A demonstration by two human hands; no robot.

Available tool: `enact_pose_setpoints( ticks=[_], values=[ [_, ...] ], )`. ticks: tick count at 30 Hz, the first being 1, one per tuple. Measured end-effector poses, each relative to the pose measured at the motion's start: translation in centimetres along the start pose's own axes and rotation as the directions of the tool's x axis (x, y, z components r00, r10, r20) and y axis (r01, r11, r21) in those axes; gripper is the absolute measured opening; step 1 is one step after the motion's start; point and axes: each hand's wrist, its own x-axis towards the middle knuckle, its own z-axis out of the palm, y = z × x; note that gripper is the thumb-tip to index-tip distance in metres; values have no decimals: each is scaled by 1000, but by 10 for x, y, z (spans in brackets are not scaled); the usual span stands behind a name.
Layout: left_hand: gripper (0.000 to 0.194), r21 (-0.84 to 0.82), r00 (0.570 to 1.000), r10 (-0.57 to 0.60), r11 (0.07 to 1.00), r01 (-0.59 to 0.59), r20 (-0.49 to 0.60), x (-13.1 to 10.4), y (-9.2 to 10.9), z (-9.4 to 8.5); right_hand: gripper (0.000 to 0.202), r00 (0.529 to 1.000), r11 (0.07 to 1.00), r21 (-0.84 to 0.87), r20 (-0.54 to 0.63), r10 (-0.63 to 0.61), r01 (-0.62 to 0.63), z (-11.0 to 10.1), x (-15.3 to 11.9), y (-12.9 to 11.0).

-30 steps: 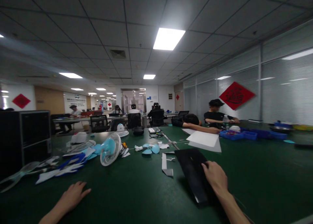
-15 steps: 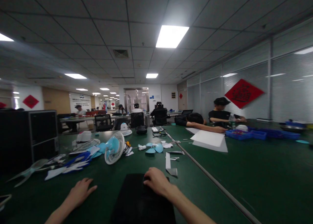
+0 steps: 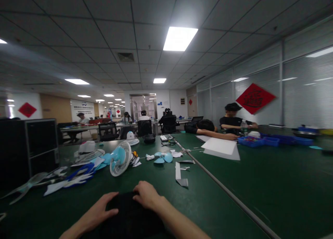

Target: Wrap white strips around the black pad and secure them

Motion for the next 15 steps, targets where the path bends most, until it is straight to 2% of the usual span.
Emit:
enact_pose_setpoints(
  ticks=[4, 8, 11, 15],
  values=[
    [89, -43, 1000, 17, 999, -16, 18, -5, 6, -2, 32, 983, 990, -52, -135, 123, -131, -20, -18, 27],
    [89, -86, 999, 29, 996, -25, 40, -7, 11, -3, 22, 894, 884, -223, -287, 344, -412, -43, -42, 72],
    [88, -84, 999, 10, 996, -6, 48, -7, 14, -3, 23, 831, 808, -246, -328, 450, -535, -49, -57, 101],
    [87, -73, 1000, -7, 997, 9, 28, -4, 12, 1, 28, 775, 748, -234, -326, 542, -622, -45, -65, 121]
  ],
)
